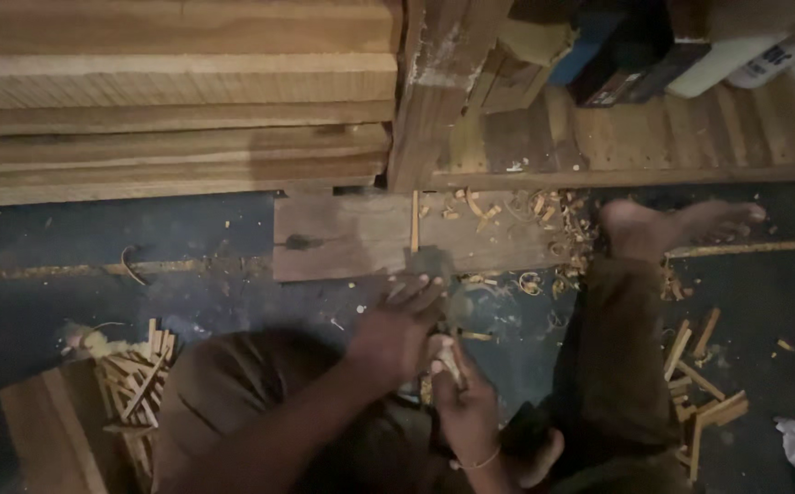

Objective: The person carves a small piece of wood using a chisel, repeatedly shaving off thin layers of wood while sitting on the floor.

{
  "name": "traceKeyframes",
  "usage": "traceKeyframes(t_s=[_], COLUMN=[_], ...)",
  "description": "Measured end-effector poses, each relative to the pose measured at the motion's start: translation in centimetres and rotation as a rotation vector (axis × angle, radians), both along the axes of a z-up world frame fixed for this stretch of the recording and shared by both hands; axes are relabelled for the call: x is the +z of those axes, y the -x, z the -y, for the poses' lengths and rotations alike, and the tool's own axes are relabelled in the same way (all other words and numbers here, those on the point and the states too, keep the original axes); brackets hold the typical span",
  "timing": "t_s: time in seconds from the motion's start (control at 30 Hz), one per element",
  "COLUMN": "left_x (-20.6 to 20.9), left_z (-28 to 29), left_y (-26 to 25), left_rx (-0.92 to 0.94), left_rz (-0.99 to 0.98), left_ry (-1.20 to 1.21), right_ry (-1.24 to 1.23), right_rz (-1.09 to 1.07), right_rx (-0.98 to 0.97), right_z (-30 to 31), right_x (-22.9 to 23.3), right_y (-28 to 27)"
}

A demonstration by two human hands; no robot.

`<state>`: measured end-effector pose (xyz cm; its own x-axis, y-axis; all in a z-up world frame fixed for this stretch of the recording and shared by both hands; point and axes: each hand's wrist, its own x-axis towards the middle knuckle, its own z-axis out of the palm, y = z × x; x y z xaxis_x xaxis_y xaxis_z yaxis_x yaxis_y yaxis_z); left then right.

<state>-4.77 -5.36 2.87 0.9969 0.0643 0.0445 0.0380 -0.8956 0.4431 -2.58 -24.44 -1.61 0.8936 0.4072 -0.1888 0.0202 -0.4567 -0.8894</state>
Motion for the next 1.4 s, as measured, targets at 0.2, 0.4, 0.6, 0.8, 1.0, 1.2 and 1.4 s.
traceKeyframes(t_s=[0.2, 0.4, 0.6, 0.8, 1.0, 1.2, 1.4], left_x=[-1.7, -3.3, -2.9, -0.9, 0.3, -0.4, -0.3], left_z=[-2.0, -5.8, -8.6, -3.9, 0.6, -0.4, -1.5], left_y=[-0.9, -4.8, -7.2, -4.4, -0.2, 0.4, -1.0], left_rx=[0.065, 0.032, 0.047, 0.025, -0.006, 0.053, 0.069], left_rz=[-0.006, 0.036, 0.005, 0.171, -0.037, 0.094, 0.017], left_ry=[0.031, 0.074, 0.078, 0.054, 0.035, 0.14, 0.151], right_ry=[-0.099, -0.037, 0.079, -0.127, 0.072, 0.21, -0.031], right_rz=[0.115, 0.251, 0.26, 0.229, -0.053, -0.182, 0.177], right_rx=[0.099, 0.131, 0.101, 0.068, -0.037, 0.013, 0.159], right_z=[-2.5, -6.9, -9.5, -5.4, -0.2, -0.9, -1.0], right_x=[-0.4, 0.0, 0.3, 2.0, 2.3, 3.0, 1.2], right_y=[-1.0, -4.6, -6.9, -3.2, 0.2, -1.0, -2.0])
